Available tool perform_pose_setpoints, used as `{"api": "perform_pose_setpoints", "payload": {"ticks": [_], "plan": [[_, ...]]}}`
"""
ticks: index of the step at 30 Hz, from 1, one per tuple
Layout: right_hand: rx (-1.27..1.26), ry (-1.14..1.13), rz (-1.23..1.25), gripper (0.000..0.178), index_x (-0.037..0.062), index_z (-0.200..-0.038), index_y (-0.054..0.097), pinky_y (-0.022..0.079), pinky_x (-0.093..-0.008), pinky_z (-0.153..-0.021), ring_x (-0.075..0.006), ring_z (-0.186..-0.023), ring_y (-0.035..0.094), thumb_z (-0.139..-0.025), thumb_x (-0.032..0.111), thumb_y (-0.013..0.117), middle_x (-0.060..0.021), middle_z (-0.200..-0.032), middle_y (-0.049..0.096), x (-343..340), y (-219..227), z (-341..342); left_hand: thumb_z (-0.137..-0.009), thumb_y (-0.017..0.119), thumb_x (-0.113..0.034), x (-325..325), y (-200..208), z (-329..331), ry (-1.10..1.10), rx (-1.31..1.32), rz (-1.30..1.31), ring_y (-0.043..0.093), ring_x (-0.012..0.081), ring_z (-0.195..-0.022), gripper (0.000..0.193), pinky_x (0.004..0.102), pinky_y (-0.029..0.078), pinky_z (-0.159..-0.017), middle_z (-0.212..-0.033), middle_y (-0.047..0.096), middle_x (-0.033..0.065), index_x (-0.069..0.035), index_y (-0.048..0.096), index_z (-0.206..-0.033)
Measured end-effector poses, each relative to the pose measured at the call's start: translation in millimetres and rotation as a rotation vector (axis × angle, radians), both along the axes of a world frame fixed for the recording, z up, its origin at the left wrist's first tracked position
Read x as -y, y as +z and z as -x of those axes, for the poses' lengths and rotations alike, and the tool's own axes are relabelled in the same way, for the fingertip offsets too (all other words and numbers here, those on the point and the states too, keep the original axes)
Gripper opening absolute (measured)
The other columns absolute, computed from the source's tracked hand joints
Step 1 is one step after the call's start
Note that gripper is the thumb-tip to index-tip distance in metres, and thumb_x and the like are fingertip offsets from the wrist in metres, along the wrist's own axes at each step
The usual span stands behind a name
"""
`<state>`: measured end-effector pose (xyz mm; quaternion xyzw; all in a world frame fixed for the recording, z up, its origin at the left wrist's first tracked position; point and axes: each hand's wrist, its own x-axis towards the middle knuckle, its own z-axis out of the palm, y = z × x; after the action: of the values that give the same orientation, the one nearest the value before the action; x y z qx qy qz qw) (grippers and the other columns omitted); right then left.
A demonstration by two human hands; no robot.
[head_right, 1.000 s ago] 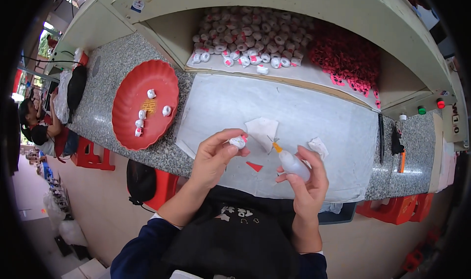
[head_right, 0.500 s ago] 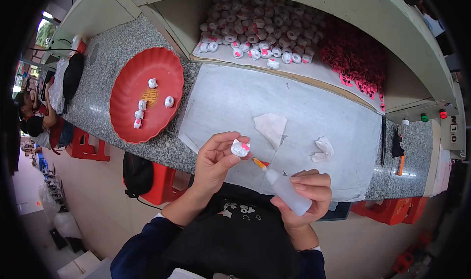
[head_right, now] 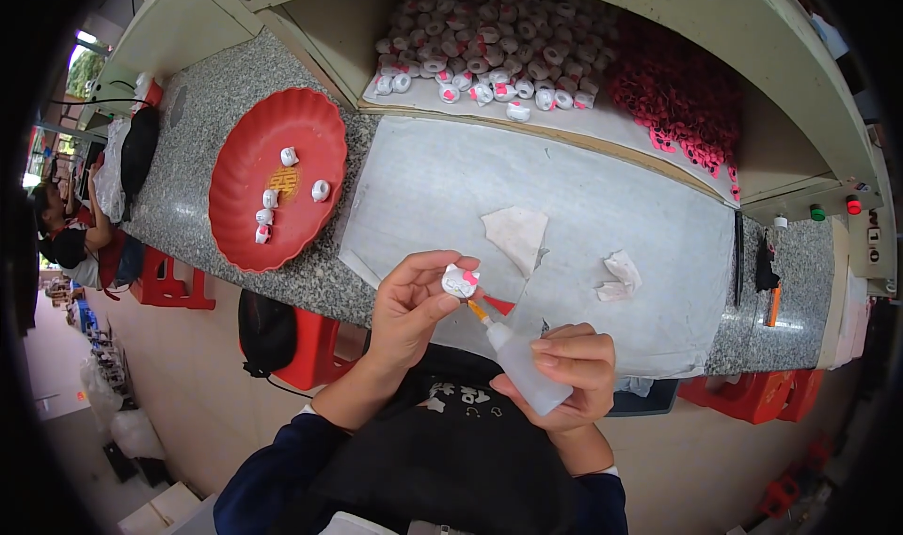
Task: Applying glue and attaching pink parts to white toy heads on an assembly line.
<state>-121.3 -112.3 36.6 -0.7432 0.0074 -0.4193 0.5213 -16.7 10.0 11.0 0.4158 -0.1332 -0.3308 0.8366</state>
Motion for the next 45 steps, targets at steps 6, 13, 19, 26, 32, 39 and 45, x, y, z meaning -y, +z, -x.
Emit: {"api": "perform_pose_setpoints", "payload": {"ticks": [6,13,19,26,32,39,45], "plan": [[-0.027,0.006,0.005,0.040,0.0078,-0.082,0.049,0.042,-0.0236,-0.051,-0.0157,-0.060,0.049,-0.052,0.011,0.076,-0.0066,-0.080,0.048,0.0,2.5,0.5,-0.073,0.052,0.002,-0.5,-1.6,0.1,-0.005,0.013,-0.009,0.052,0.0194,-0.090,0.034,0.0328,0.042,-0.081,-0.105,0.049,0.0157,0.002,0.042,-0.106],[-0.065,-0.035,0.025,0.039,0.0091,-0.081,0.045,0.039,-0.0231,-0.053,-0.0126,-0.058,0.045,-0.057,0.022,0.074,-0.0041,-0.076,0.046,-1.2,4.7,1.3,-0.073,0.053,0.000,-0.2,-1.6,-1.3,0.002,-0.003,0.011,0.051,0.0177,-0.091,0.034,0.0331,0.044,-0.080,-0.104,0.049,0.0157,0.002,0.042,-0.105],[-0.019,0.002,0.027,0.042,0.0087,-0.083,0.047,0.042,-0.0236,-0.052,-0.0149,-0.061,0.048,-0.052,0.010,0.076,-0.0058,-0.082,0.047,2.6,2.5,1.5,-0.073,0.053,0.000,-1.0,0.9,-0.5,-0.025,-0.030,0.021,0.051,0.0176,-0.092,0.034,0.0309,0.043,-0.079,-0.104,0.049,0.0155,0.002,0.042,-0.106],[-0.039,-0.045,0.041,0.039,0.0088,-0.080,0.044,0.039,-0.0231,-0.051,-0.0126,-0.056,0.044,-0.058,0.022,0.073,-0.0041,-0.076,0.046,-1.6,1.8,-0.3,-0.073,0.052,0.002,-0.5,-1.5,0.1,-0.056,-0.036,0.019,0.051,0.0180,-0.093,0.034,0.0295,0.041,-0.081,-0.105,0.049,0.0151,0.002,0.042,-0.106],[-0.005,0.022,0.022,0.044,0.0085,-0.084,0.047,0.042,-0.0241,-0.051,-0.0159,-0.061,0.049,-0.052,0.010,0.076,-0.0060,-0.083,0.048,1.3,-0.5,2.1,-0.072,0.052,0.005,-0.4,0.7,3.2,-0.041,0.000,0.004,0.050,0.0187,-0.095,0.034,0.0284,0.039,-0.082,-0.104,0.050,0.0143,0.003,0.043,-0.105],[-0.047,-0.036,0.027,0.039,0.0089,-0.080,0.045,0.039,-0.0231,-0.052,-0.0128,-0.056,0.045,-0.057,0.022,0.074,-0.0043,-0.076,0.046,-3.0,0.5,0.9,-0.071,0.051,0.008,-1.5,-3.2,1.7,0.031,0.423,-0.169,0.046,0.0182,-0.096,0.030,0.0277,0.036,-0.082,-0.103,0.049,0.0148,0.004,0.047,-0.100],[-0.115,-0.038,0.034,0.038,0.0083,-0.078,0.046,0.039,-0.0237,-0.052,-0.0131,-0.056,0.044,-0.056,0.020,0.074,-0.0048,-0.076,0.045,2.3,4.3,3.3,-0.071,0.051,0.008,1.7,-6.1,-0.5,0.044,0.431,-0.175,0.046,0.0187,-0.097,0.030,0.0282,0.036,-0.082,-0.103,0.048,0.0151,0.004,0.048,-0.100]]}}
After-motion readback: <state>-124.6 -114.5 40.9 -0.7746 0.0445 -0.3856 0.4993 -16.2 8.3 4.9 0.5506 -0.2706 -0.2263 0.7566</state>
